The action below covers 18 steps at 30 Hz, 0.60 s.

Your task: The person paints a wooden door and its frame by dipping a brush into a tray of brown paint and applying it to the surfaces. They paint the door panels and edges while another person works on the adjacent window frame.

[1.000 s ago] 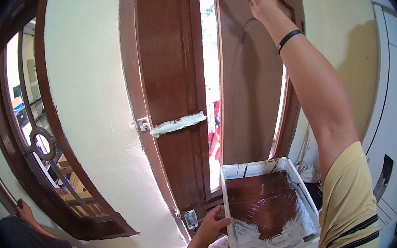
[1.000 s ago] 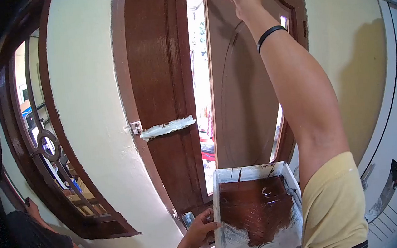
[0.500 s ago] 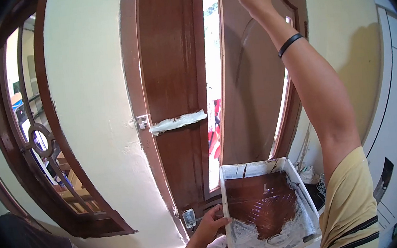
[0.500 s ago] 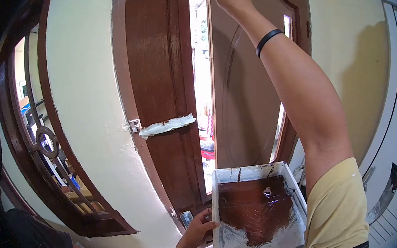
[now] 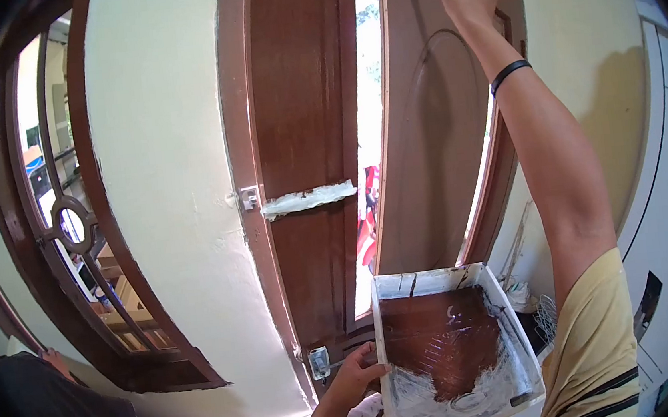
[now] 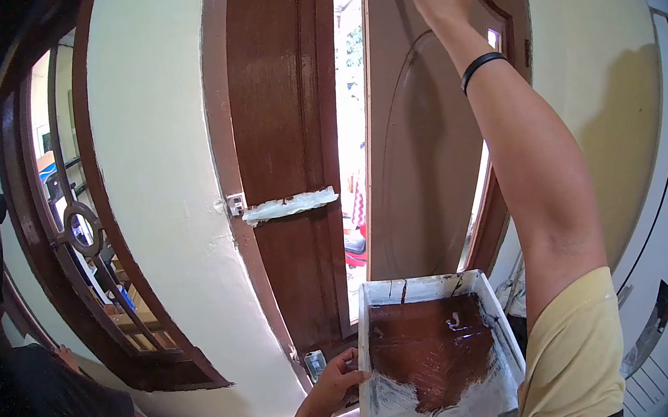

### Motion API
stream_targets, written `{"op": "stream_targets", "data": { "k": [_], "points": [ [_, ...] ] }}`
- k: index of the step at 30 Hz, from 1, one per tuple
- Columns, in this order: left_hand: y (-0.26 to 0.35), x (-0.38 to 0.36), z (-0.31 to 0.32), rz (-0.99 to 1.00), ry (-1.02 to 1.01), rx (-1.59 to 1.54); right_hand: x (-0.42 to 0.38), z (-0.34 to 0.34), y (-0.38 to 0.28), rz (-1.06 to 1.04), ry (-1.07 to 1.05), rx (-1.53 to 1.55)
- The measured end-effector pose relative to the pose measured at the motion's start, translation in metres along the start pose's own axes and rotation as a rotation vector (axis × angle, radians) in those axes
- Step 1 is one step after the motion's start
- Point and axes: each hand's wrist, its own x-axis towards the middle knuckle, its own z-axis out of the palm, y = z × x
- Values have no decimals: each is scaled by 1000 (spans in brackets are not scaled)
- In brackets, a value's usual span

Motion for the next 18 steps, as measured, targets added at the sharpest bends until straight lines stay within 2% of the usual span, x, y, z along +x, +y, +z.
{"op": "stream_targets", "data": {
  "k": [3,4,8,11,15,16,18],
  "points": [
    [0,-2,1,10,3,5,-7,20,4,-366,-5,-33],
    [1,-1,2,10,7,-1,-10,25,1,-384,-75,-7],
    [3,-3,3,-9,22,25,-11,30,-20,-276,-141,201],
    [3,-5,4,3,22,36,-3,37,-16,66,-202,655],
    [4,-6,5,7,8,5,8,35,34,107,-296,619],
    [7,-7,7,5,13,8,5,32,38,176,-238,562],
    [10,-9,8,3,14,8,7,25,47,184,-192,494]
  ]
}}
